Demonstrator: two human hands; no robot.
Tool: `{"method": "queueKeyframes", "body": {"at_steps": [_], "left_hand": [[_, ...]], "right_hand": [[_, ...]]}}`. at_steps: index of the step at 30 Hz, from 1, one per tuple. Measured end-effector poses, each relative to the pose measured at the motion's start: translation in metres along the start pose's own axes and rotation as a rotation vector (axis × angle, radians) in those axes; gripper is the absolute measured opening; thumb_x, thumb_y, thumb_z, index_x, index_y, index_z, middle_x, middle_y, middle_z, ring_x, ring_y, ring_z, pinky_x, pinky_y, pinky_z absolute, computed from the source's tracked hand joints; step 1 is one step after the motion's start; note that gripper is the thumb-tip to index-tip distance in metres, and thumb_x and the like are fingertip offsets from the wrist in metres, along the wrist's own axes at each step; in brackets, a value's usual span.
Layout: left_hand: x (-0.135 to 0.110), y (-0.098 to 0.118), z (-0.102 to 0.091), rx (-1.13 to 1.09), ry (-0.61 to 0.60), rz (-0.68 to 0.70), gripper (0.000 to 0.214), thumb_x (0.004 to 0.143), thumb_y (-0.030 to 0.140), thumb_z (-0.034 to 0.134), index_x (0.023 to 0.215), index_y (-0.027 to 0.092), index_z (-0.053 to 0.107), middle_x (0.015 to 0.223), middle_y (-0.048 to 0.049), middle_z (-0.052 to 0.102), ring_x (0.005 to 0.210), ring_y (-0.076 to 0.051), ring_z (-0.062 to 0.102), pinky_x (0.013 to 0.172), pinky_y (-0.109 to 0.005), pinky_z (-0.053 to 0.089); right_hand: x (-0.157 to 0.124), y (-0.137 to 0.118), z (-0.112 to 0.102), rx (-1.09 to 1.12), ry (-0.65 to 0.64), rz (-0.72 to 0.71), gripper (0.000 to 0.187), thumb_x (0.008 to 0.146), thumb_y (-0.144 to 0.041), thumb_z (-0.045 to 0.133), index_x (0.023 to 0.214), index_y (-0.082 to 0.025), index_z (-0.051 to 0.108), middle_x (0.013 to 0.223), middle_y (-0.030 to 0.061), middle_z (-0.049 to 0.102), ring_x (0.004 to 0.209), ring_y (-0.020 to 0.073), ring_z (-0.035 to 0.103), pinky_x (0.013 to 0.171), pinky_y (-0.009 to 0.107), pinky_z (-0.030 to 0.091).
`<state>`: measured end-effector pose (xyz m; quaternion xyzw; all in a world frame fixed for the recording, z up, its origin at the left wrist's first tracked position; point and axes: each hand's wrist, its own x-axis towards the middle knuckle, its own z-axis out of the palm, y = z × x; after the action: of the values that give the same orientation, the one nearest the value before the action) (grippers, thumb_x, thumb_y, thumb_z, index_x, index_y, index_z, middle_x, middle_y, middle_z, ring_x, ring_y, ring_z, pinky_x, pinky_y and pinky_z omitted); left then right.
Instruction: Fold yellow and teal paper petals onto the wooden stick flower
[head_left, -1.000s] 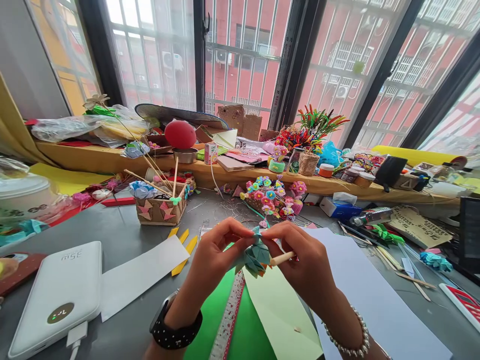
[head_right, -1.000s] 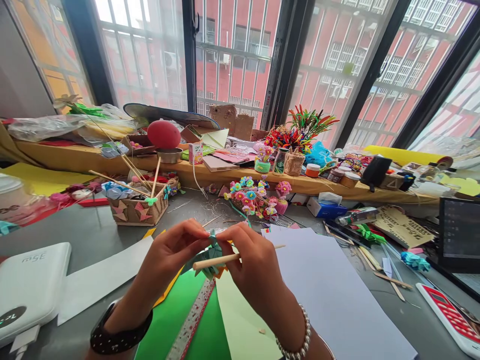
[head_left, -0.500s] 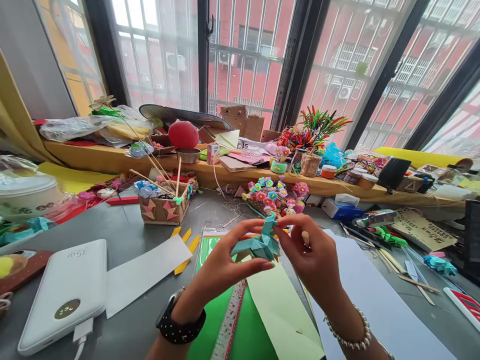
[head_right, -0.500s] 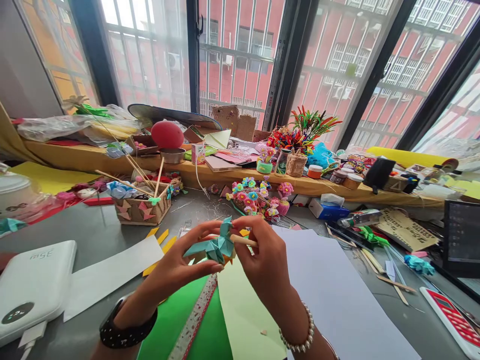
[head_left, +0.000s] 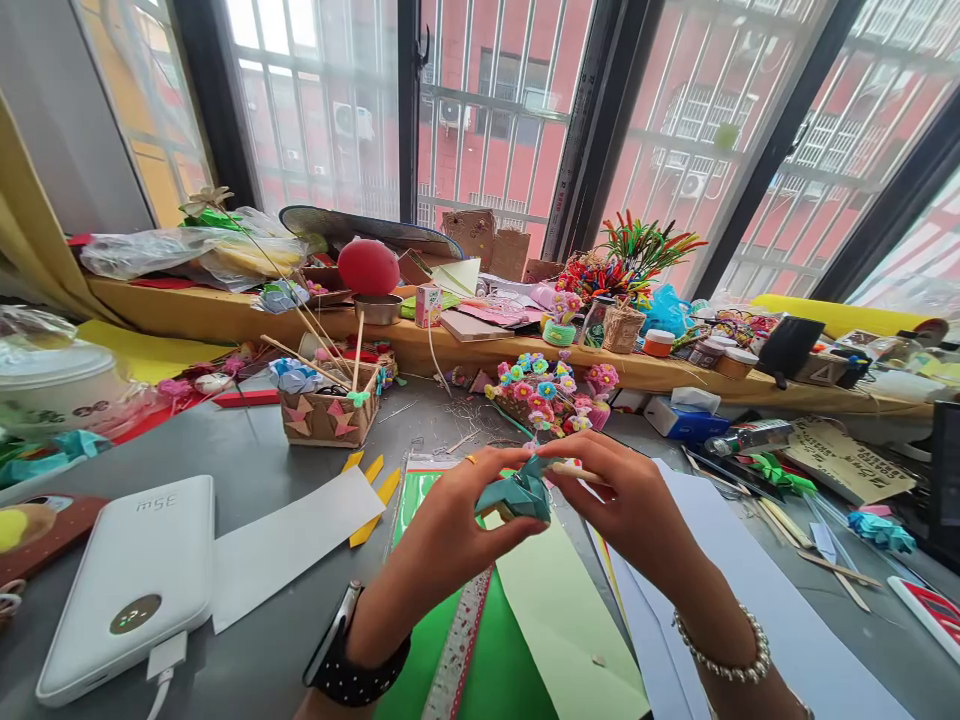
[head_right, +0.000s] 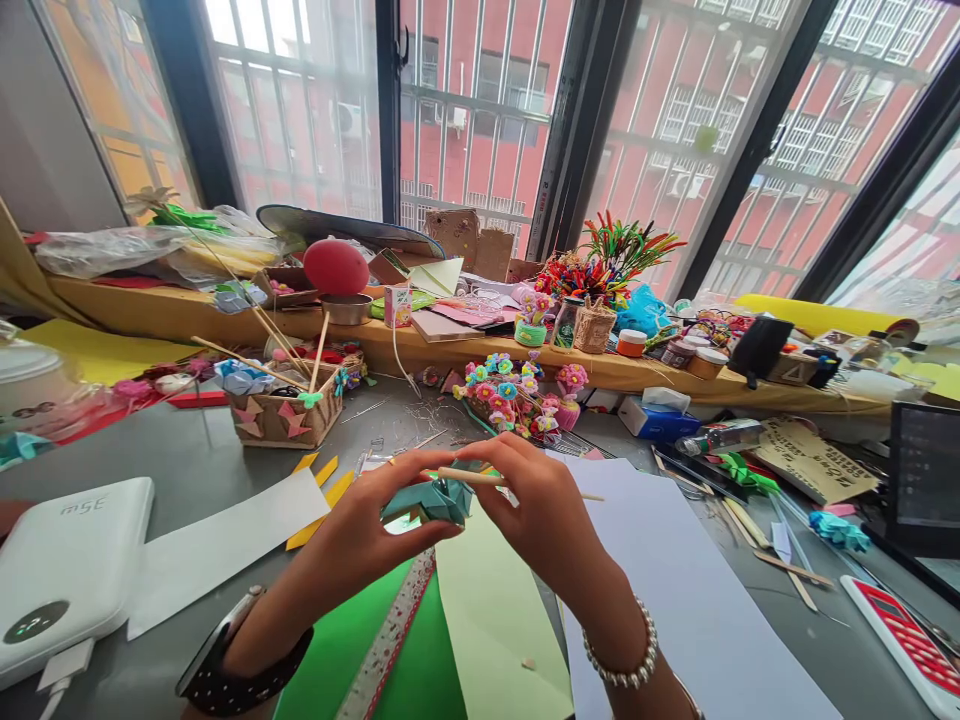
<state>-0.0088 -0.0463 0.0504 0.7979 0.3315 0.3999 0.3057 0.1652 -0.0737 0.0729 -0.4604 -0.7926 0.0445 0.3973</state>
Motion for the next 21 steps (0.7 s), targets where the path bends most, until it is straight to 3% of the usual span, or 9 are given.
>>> {"method": "queueKeyframes", "body": {"at_steps": [9,15,21], "left_hand": [[0.0,0.003,0.0,0.111,-0.041,-0.059,0.042,0.068,0.024,0.064,0.109,0.022,0.053,0.105,-0.0025,0.061,0.096,-0.02,0.056,0.082,-0.032,0.042],[0.001,0.003,0.0,0.132,-0.039,-0.1,0.041,0.069,0.024,0.063,0.109,0.021,0.054,0.108,-0.0037,0.061,0.099,-0.022,0.055,0.083,-0.032,0.041],[0.002,0.004,0.002,0.157,-0.039,-0.11,0.04,0.069,0.025,0.061,0.108,0.02,0.054,0.107,-0.0048,0.061,0.098,-0.023,0.055,0.082,-0.034,0.041]], "right_hand": [[0.001,0.002,0.005,-0.06,0.038,0.014,0.015,0.077,-0.014,0.055,0.087,-0.021,0.062,0.076,-0.0008,0.066,0.06,0.0111,0.057,0.051,0.019,0.041],[0.001,0.002,0.01,-0.115,0.08,0.033,0.014,0.074,-0.013,0.056,0.083,-0.021,0.064,0.072,-0.0023,0.067,0.043,0.0081,0.048,0.045,0.02,0.037],[0.002,0.002,0.01,-0.089,0.071,0.06,0.016,0.073,-0.01,0.056,0.081,-0.021,0.065,0.07,-0.0034,0.068,0.045,0.0078,0.05,0.048,0.018,0.04]]}}
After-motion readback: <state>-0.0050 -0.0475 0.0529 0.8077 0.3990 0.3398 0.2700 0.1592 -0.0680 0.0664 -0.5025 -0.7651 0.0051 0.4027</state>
